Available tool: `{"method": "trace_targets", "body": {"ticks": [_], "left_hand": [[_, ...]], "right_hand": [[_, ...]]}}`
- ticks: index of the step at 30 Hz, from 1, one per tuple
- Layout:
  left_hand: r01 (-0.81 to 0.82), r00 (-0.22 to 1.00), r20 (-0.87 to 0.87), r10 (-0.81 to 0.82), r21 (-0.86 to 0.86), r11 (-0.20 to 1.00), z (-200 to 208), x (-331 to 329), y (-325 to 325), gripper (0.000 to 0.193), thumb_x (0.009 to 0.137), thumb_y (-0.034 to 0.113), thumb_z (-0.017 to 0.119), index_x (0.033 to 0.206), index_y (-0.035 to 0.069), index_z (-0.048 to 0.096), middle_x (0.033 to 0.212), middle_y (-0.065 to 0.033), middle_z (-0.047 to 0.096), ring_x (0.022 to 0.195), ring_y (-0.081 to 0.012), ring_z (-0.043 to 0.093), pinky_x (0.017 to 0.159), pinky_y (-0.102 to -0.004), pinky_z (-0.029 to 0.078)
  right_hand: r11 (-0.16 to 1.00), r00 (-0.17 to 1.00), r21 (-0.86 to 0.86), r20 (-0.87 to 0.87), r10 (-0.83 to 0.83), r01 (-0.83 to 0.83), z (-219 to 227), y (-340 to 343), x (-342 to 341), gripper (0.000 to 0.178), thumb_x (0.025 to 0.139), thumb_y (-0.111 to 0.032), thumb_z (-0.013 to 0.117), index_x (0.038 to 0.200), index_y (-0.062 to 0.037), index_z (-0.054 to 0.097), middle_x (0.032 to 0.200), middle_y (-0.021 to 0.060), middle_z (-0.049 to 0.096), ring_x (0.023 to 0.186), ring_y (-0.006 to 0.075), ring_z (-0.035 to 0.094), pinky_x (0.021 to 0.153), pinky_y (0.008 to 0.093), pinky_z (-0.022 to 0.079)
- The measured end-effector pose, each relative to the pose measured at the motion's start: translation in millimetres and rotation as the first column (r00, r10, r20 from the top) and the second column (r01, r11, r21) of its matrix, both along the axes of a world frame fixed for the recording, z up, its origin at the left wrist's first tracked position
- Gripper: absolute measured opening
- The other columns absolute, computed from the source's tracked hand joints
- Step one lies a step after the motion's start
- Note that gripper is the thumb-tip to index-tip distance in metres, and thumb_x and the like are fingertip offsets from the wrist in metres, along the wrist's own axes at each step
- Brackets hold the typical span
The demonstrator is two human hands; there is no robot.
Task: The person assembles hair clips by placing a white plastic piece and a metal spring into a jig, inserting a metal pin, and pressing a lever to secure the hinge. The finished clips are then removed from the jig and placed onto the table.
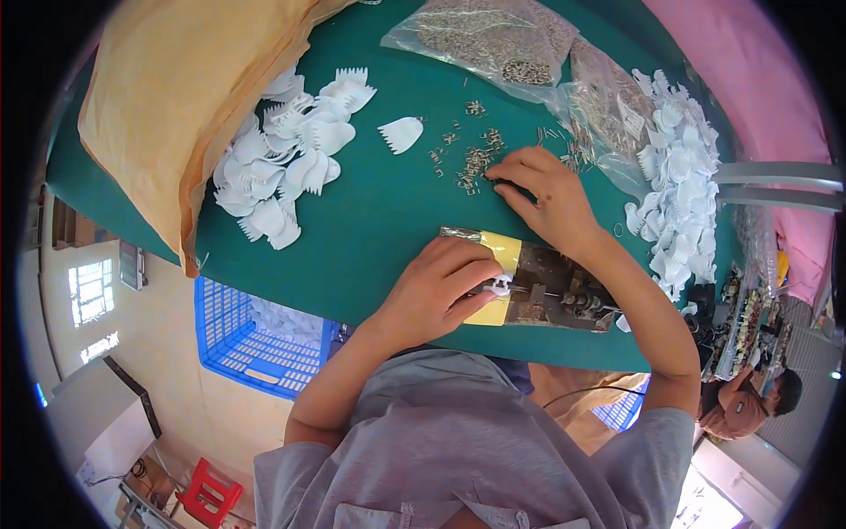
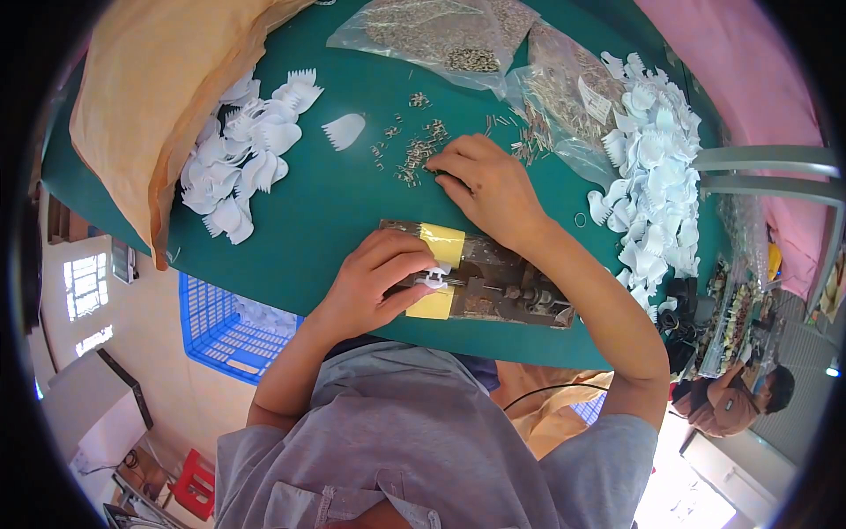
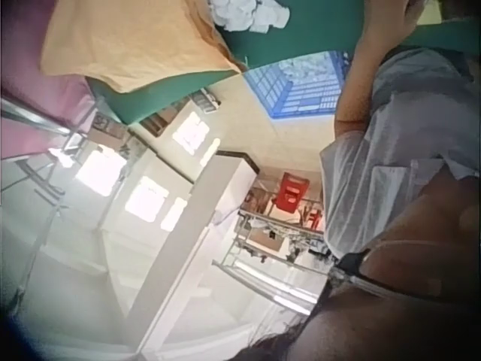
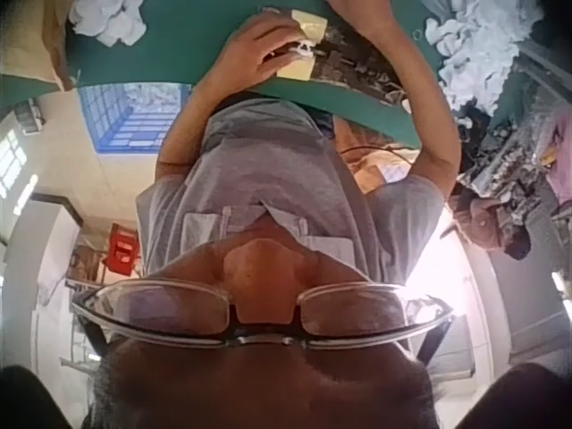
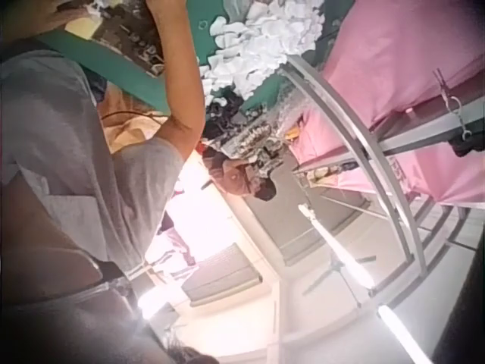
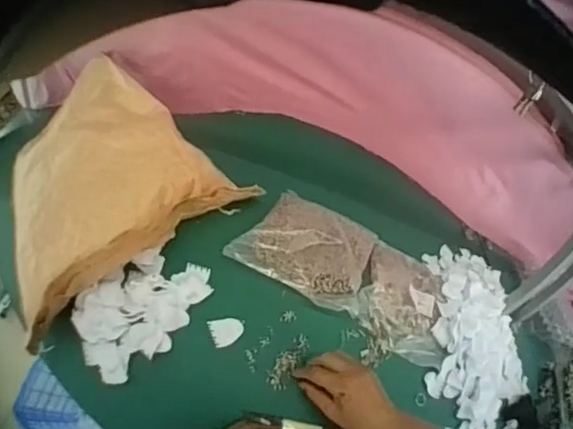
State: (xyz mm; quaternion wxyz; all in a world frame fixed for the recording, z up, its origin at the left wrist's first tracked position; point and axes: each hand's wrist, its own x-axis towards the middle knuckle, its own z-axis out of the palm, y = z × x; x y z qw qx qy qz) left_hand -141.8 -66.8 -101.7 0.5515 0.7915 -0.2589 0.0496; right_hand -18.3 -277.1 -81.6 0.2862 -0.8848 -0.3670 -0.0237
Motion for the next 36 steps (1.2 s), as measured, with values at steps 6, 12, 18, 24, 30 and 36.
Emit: {"method": "trace_targets", "body": {"ticks": [6, 12, 18, 24, 30, 36], "left_hand": [[-0.013, 0.999, 0.044, 0.014, -0.019, 1.0, -1, 1, -2, 0.032, 0.081, 0.01, 0.085, 0.108, 0.006, 0.07, 0.109, -0.01, 0.069, 0.101, -0.0323, 0.066, 0.089, -0.0424, 0.054], [-0.013, 0.999, 0.034, 0.013, -0.021, 1.0, -5, 2, -3, 0.032, 0.081, 0.01, 0.085, 0.109, 0.005, 0.07, 0.11, -0.0104, 0.07, 0.1, -0.0315, 0.067, 0.087, -0.0407, 0.054], [-0.033, 0.999, -0.019, 0.033, -0.028, 0.999, -1, -2, -5, 0.03, 0.081, 0.011, 0.085, 0.106, 0.007, 0.07, 0.108, -0.0084, 0.069, 0.101, -0.0309, 0.066, 0.088, -0.0429, 0.053], [-0.051, 0.998, -0.041, 0.05, -0.037, 0.998, -2, -1, -6, 0.03, 0.079, 0.011, 0.085, 0.105, 0.006, 0.071, 0.108, -0.008, 0.069, 0.101, -0.0301, 0.066, 0.088, -0.0416, 0.054], [-0.056, 0.998, -0.022, 0.055, -0.046, 0.997, -3, 0, -7, 0.031, 0.078, 0.01, 0.086, 0.105, 0.006, 0.071, 0.107, -0.0082, 0.069, 0.101, -0.0301, 0.067, 0.089, -0.0423, 0.054], [-0.049, 0.999, 0.006, 0.05, -0.057, 0.997, -6, 1, -7, 0.03, 0.078, 0.01, 0.086, 0.104, 0.006, 0.071, 0.106, -0.0074, 0.069, 0.099, -0.0303, 0.067, 0.088, -0.0432, 0.054]], "right_hand": [[0.991, 0.966, -0.028, 0.221, 0.135, -0.133, -6, 1, 4, 0.017, 0.086, -0.006, 0.076, 0.102, -0.004, 0.071, 0.1, 0.007, 0.066, 0.09, 0.0275, 0.065, 0.079, 0.0391, 0.055], [0.999, 0.955, 0.022, 0.297, 0.016, -0.023, 7, 0, 2, 0.011, 0.086, -0.009, 0.075, 0.096, -0.0063, 0.07, 0.095, 0.0081, 0.067, 0.086, 0.0277, 0.066, 0.075, 0.0395, 0.055], [0.961, 0.881, 0.195, -0.465, -0.086, 0.196, 61, -15, -80, 0.008, 0.093, -0.006, 0.074, 0.1, -0.0016, 0.072, 0.085, 0.0071, 0.066, 0.076, 0.0146, 0.068, 0.071, 0.0283, 0.056], [0.978, 0.848, 0.154, -0.529, -0.038, 0.14, 59, -11, -91, 0.01, 0.093, -0.003, 0.074, 0.102, 0.0004, 0.071, 0.091, 0.0063, 0.066, 0.081, 0.0141, 0.065, 0.071, 0.0276, 0.054], [0.996, 0.912, 0.076, -0.41, -0.018, 0.054, 57, -11, -92, 0.011, 0.092, -0.002, 0.075, 0.101, -0.0002, 0.07, 0.091, 0.0083, 0.066, 0.081, 0.0183, 0.065, 0.07, 0.0299, 0.054], [0.985, 0.975, 0.126, -0.204, -0.087, 0.115, 47, -6, -105, 0.012, 0.086, -0.007, 0.077, 0.092, -0.0072, 0.067, 0.082, 0.0039, 0.066, 0.075, 0.0248, 0.062, 0.066, 0.0389, 0.05]]}}
